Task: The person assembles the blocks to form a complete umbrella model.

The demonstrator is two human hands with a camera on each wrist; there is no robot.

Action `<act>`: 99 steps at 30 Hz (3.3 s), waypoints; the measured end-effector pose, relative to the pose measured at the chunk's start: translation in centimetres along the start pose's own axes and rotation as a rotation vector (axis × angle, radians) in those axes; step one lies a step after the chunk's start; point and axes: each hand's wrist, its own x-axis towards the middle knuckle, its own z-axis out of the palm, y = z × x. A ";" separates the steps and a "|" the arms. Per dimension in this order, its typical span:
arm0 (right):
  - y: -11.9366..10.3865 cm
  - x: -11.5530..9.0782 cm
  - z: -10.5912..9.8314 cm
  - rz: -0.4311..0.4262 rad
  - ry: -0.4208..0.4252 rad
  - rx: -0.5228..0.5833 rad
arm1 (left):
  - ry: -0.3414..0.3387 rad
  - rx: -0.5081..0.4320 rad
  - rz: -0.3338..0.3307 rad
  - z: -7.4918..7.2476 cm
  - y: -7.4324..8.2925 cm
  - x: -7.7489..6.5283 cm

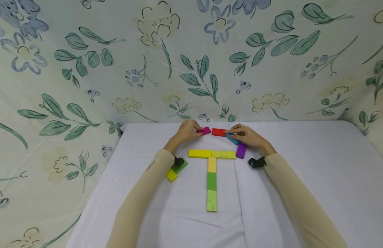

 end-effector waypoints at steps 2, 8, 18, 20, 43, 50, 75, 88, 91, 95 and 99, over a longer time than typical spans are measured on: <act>0.0 0.0 0.0 -0.005 -0.002 0.006 | -0.003 0.004 0.000 0.0 0.1 0.0; 0.0 0.0 0.1 -0.006 0.004 0.004 | -0.015 -0.015 0.001 0.1 0.4 -0.1; 0.1 -0.1 0.1 0.011 0.007 -0.004 | -0.041 -0.081 -0.013 0.0 0.3 -0.3; -0.1 -0.1 0.1 0.010 0.005 -0.001 | -0.046 -0.080 -0.011 -0.1 0.3 -0.3; 0.1 0.0 0.0 0.014 0.006 0.029 | -0.060 -0.030 0.034 0.0 0.2 -0.4; 0.1 -0.1 0.1 -0.001 0.002 0.018 | -0.062 -0.022 0.038 0.0 0.2 -0.5; 0.0 0.1 0.0 0.011 0.005 0.028 | -0.054 -0.041 -0.009 -0.2 0.4 -0.8; 0.0 -0.1 0.0 0.025 0.001 0.029 | 0.001 -0.126 0.015 -1.2 -1.3 -2.0; 0.0 -0.2 0.0 0.035 -0.001 0.033 | 0.019 -0.145 0.013 -2.2 -2.1 -2.9; 0.1 -0.3 -0.1 0.031 0.002 0.023 | 0.043 -0.184 -0.003 -3.6 -3.4 -4.5; 0.1 -0.3 0.0 0.027 0.002 0.013 | 0.069 -0.205 -0.034 -4.7 -5.0 -6.6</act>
